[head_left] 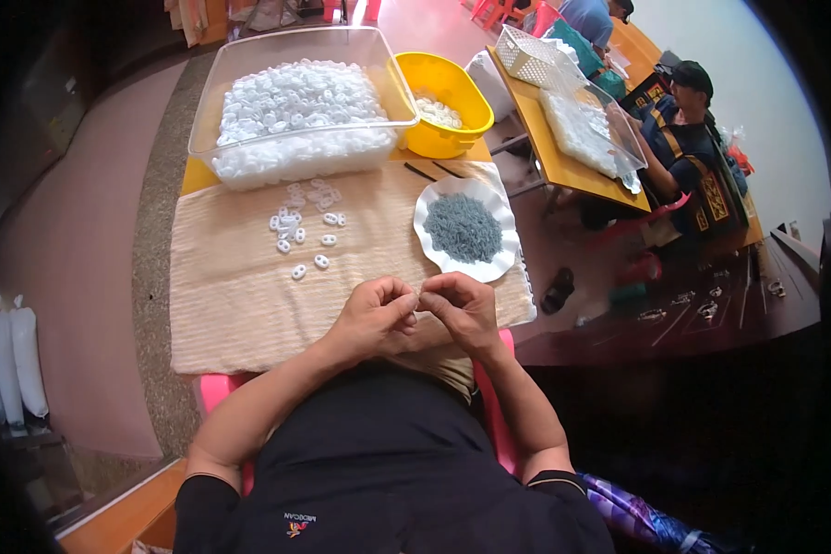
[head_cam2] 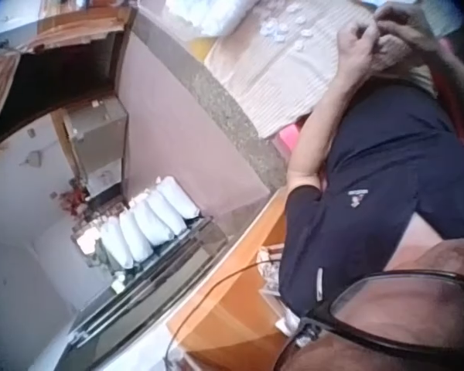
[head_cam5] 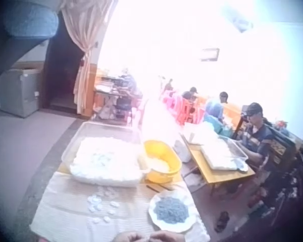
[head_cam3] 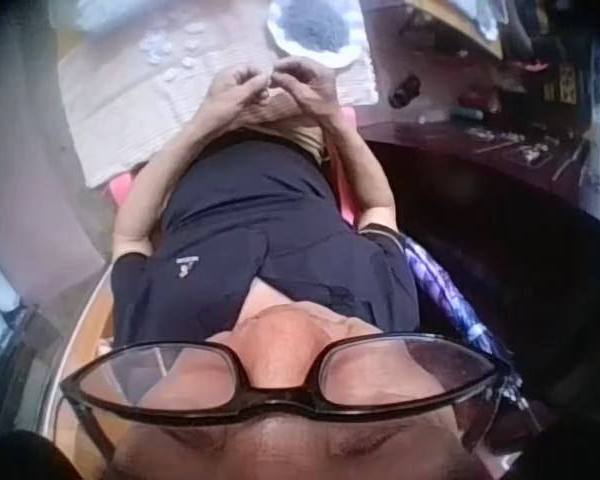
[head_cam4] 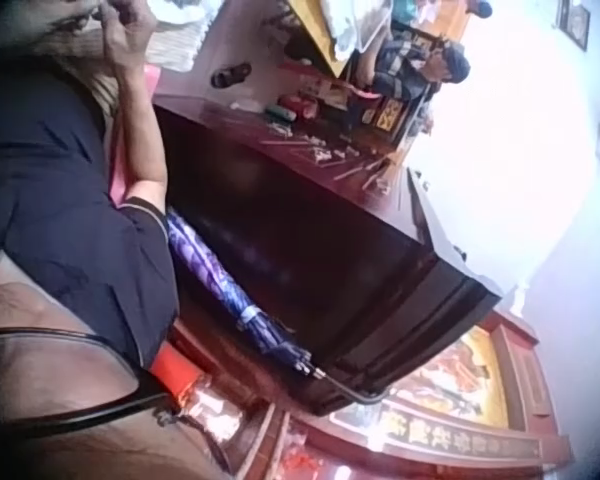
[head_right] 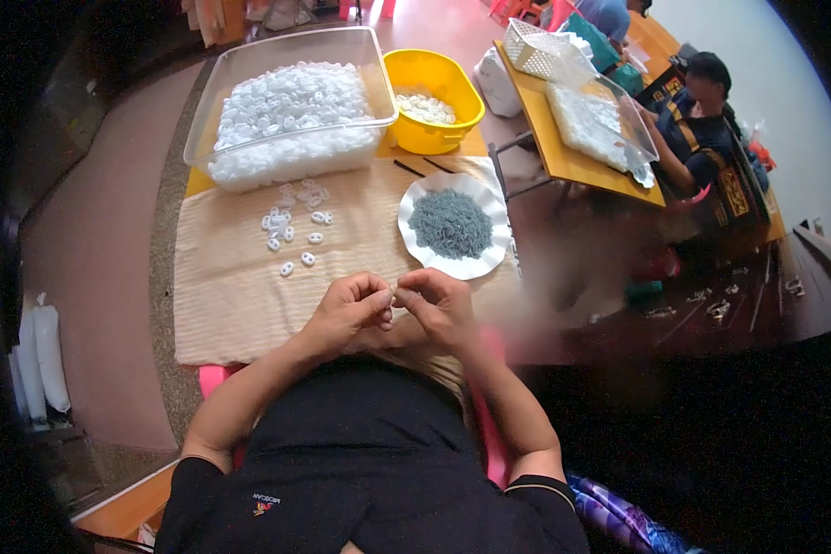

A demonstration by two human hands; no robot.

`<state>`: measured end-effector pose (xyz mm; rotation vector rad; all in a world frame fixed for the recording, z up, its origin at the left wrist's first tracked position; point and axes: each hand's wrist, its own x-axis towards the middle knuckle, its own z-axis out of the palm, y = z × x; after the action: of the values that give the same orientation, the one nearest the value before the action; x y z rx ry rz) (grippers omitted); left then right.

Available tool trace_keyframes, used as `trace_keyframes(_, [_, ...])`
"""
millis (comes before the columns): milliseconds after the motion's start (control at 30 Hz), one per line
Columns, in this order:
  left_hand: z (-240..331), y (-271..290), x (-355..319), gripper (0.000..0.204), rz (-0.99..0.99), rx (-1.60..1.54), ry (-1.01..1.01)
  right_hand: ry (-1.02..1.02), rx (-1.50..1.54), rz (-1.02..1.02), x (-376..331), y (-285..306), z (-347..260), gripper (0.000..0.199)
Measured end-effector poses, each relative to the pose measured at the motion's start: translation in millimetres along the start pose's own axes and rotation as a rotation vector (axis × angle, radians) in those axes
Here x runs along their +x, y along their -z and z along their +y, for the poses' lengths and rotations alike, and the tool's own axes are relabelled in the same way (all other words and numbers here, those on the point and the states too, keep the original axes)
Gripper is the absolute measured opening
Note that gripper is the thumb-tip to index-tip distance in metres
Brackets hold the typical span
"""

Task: Assembling small plastic parts by hand on an industrial production line.

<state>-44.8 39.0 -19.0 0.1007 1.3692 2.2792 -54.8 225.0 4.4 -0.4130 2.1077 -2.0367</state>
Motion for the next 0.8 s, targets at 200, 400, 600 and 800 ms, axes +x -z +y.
trace_keyframes(200, [-4,-4,-6,0.016,0.01,0.047,-0.017,0.077,-0.169,0.071,-7,1,16,0.01])
trace_keyframes(400, [-3,-9,-9,0.015,0.006,-0.026,-0.026,0.129,-0.091,0.099,-10,-3,16,0.011])
trace_keyframes(600, [-2,-3,-4,0.015,-0.02,-0.136,0.036,0.293,-0.242,0.052,-5,-3,8,0.011])
trace_keyframes(800, [-1,-1,-5,0.016,-0.04,-0.167,0.073,0.504,-0.466,0.049,-3,-5,-3,0.014])
